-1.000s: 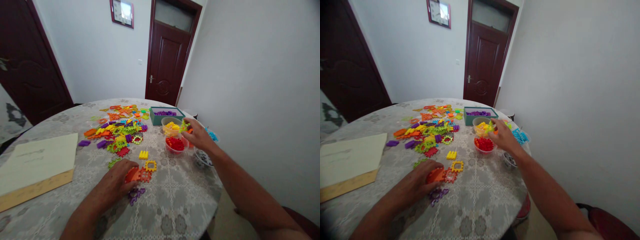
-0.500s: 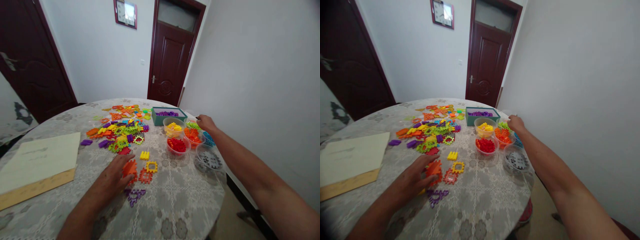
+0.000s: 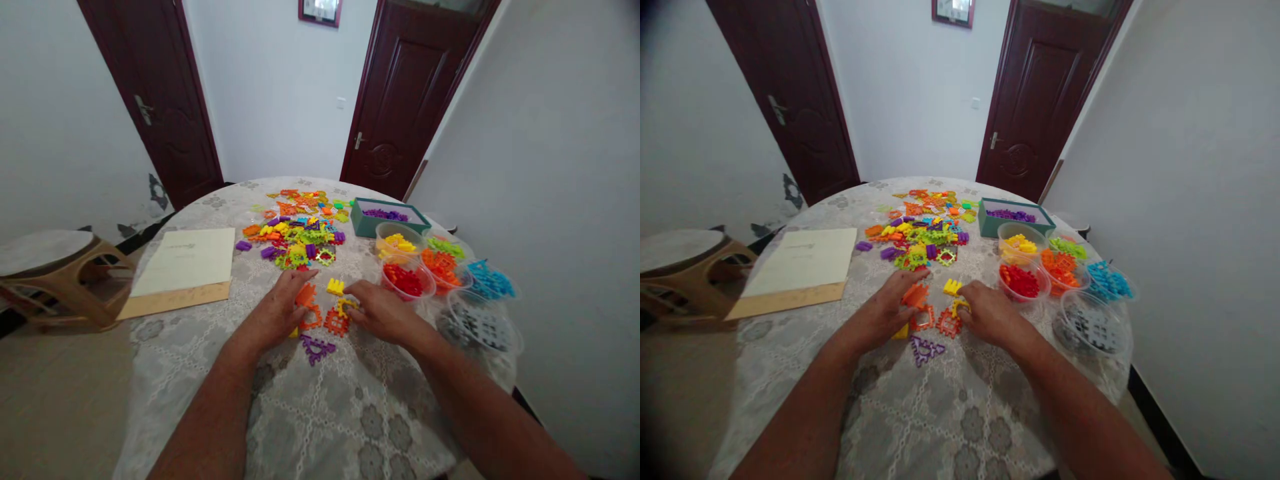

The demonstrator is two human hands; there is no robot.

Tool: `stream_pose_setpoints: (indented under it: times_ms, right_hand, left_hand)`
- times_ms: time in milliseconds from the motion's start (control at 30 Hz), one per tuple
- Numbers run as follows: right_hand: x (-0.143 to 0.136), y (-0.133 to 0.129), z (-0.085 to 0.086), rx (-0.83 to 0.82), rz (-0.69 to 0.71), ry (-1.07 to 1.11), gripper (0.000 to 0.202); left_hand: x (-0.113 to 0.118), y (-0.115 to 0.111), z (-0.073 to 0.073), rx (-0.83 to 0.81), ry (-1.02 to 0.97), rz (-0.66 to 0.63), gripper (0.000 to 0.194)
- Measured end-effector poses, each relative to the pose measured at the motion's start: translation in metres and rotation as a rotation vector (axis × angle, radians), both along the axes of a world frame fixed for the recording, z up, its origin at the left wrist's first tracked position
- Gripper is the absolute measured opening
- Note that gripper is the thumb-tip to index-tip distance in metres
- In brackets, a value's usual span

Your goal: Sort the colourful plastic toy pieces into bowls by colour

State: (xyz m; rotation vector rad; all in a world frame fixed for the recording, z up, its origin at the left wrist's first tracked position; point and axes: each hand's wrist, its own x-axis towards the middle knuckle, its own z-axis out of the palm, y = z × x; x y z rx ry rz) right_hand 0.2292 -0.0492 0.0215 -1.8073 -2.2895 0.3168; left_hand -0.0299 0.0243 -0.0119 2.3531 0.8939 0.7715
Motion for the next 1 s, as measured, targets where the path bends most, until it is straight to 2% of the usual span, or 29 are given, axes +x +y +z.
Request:
stream_pose_setpoints:
  times_ms: [100, 233, 367, 500, 633, 800, 1000]
  right_hand:
    - [0.004, 0.007, -0.014, -0.090, -0.013, -0.044, 0.045]
    - [0.014, 0.007, -0.025, -0.079, 0.003, 0.085, 0.045]
    - [0.017, 0.012, -0.039, 0.040, -0.023, 0.267, 0.047]
    - [0.010, 0.025, -0.058, 0.267, -0.071, 0.362, 0.050]
    - [0.000, 0.040, -0.071, 0.412, -0.092, 0.247, 0.049]
    - [-0.006, 0.048, -0.075, 0.346, -0.068, 0.042, 0.029]
    - [-0.006, 0.045, -0.073, 0.351, -0.046, -0.053, 0.020]
  left_hand:
    - [-0.003, 0.004, -0.004, -0.002, 0.039, 0.043, 0.072]
    - [-0.005, 0.007, -0.005, -0.010, 0.073, 0.160, 0.067]
    - [-0.008, 0.010, -0.005, 0.014, 0.101, 0.265, 0.064]
    - [-0.014, 0.015, -0.007, 0.044, 0.171, 0.327, 0.060]
    - [-0.017, 0.017, -0.010, 0.049, 0.176, 0.341, 0.060]
    - [-0.015, 0.015, -0.012, 0.007, 0.088, 0.311, 0.064]
    - [-0.009, 0.009, -0.003, -0.051, -0.036, 0.292, 0.063]
